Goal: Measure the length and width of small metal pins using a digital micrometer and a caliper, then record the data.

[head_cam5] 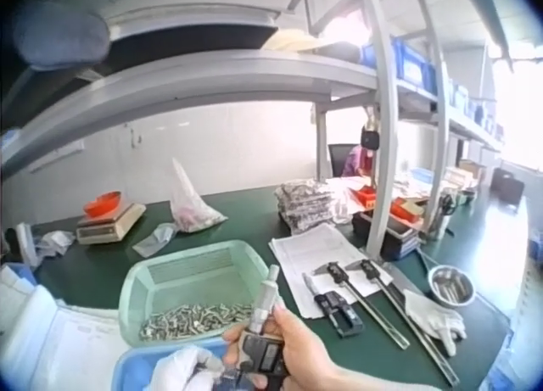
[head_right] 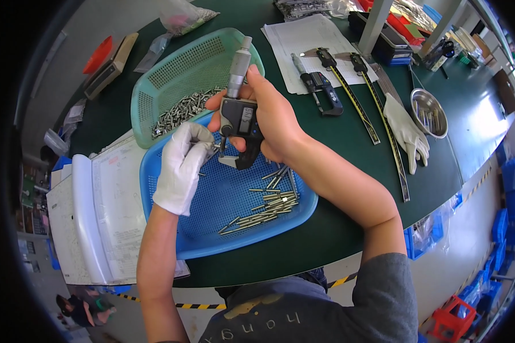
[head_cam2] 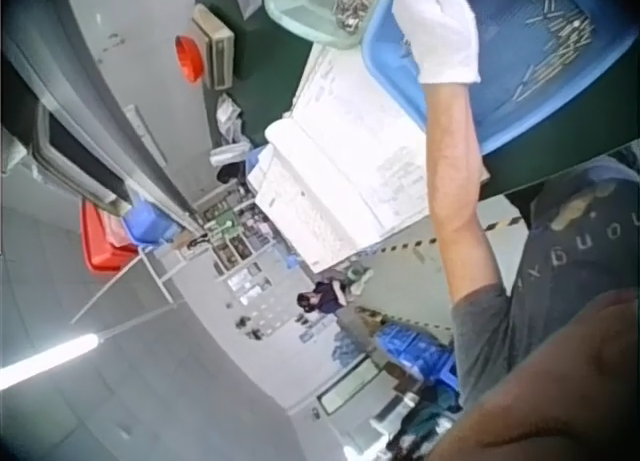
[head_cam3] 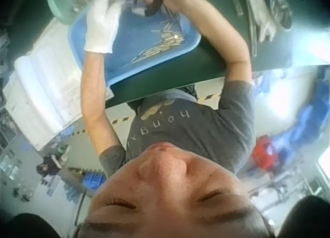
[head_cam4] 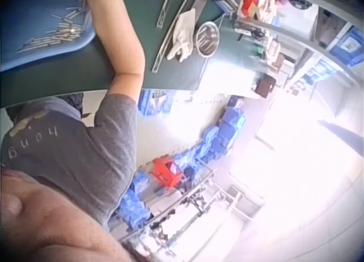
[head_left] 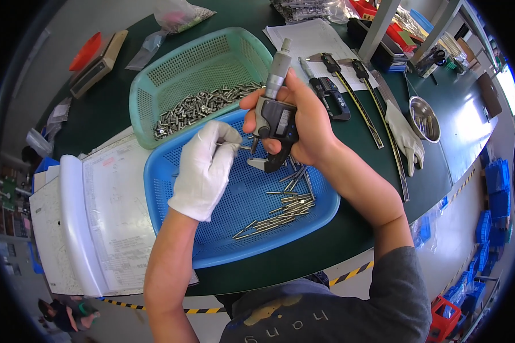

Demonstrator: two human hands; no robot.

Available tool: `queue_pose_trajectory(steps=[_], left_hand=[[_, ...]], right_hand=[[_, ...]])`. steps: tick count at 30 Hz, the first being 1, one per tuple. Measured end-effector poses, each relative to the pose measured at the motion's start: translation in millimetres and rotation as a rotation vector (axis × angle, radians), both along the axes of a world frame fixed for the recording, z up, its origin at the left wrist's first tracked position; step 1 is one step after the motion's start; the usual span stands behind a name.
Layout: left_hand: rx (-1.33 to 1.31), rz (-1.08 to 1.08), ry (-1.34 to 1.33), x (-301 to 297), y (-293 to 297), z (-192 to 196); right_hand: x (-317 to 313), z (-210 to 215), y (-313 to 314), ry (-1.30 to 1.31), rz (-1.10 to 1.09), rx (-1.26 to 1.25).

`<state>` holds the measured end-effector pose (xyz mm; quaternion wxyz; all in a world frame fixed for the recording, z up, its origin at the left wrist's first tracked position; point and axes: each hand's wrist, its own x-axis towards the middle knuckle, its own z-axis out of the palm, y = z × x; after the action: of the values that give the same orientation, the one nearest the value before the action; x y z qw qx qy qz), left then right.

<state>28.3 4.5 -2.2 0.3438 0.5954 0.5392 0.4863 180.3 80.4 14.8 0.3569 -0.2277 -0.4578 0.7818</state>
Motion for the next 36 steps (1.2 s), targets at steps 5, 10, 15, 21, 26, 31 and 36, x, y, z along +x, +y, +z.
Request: queue_pose_trajectory(steps=[5, 10, 15, 21, 26, 31, 36], left_hand=[[-0.024, 0.196, 0.451, -3, 6, -6], [0.071, 0.101, 0.864, 9, 2, 2], [0.010, -0.467, 0.777, 24, -4, -7], [0.179, -0.521, 1.048, 41, -4, -23], [0.133, -0.482, 1.116, 41, -2, -18], [-0.107, -0.147, 0.770, 8, 1, 3], [0.081, 0.120, 0.243, -17, 7, 6]], right_hand=[[1, -2, 3, 0.051, 0.000, -0.027], [4, -5, 4, 0.132, -0.047, -0.024], [4, -6, 5, 0.158, -0.057, -0.071], [6, -6, 5, 0.143, -0.064, -0.060], [1, -6, 5, 0.152, -0.066, -0.086], [6, -6, 6, 0.188, -0.034, -0.101], [5, -3, 3, 0.177, -0.036, -0.167]])
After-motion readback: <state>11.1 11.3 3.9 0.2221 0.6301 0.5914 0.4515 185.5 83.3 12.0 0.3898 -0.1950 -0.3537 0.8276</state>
